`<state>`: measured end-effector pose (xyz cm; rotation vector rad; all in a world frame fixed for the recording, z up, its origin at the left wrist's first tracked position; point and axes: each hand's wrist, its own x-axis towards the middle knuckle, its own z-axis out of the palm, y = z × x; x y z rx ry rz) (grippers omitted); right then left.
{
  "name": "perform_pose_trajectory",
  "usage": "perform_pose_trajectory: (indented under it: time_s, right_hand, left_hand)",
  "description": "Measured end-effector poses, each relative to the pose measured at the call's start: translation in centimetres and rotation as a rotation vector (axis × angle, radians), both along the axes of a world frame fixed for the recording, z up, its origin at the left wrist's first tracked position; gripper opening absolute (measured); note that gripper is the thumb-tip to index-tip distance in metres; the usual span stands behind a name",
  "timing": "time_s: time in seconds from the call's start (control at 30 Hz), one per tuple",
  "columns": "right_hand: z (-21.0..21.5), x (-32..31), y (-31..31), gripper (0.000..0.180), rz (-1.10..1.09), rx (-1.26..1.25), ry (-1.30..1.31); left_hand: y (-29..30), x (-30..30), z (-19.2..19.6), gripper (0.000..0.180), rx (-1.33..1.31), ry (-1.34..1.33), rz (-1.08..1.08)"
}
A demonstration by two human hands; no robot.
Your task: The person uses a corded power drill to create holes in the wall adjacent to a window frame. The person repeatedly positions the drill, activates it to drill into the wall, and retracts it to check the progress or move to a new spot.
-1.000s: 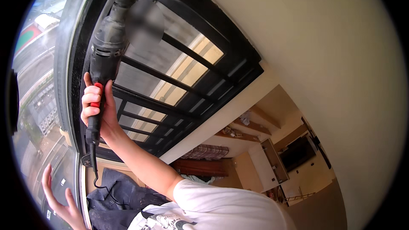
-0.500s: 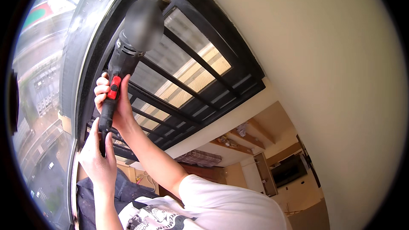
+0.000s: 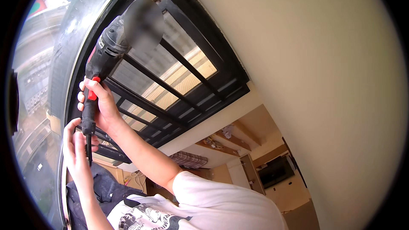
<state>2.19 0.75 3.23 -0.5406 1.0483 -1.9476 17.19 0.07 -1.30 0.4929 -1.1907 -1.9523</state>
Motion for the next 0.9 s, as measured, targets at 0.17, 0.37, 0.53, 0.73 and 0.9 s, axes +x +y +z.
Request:
perform_pose_trajectory:
  time_s: [0.17,0.37,0.53,0.73,0.9]
  right_hand:
    - [-0.4,-0.6,0.1,0.026,-0.041,0.012,0.040]
    - [-0.9,-1.7,-0.1,0.026,-0.022,-0.017,0.043]
    - [-0.9,-2.1,0.5,0.027,-0.026,-0.002,0.066]
    - [-0.9,-2.3,0.2,0.025,0.028,-0.018,0.031]
    - [-0.8,-2.4,0.2,0.025,0.045,-0.012,0.011]
  left_hand:
    - [-2.0,-1.2,0.8,0.035,0.489,0.188,-0.542]
    - [-2.9,-2.4,0.6,0.026,0.741,0.256,-0.680]
    - [-2.1,-3.0,0.7,0.021,0.780,0.317,-0.699]
    - [-1.9,-3.0,0.7,0.021,0.719,0.310,-0.650]
    - [-1.7,-3.0,0.8,0.022,0.726,0.308,-0.639]
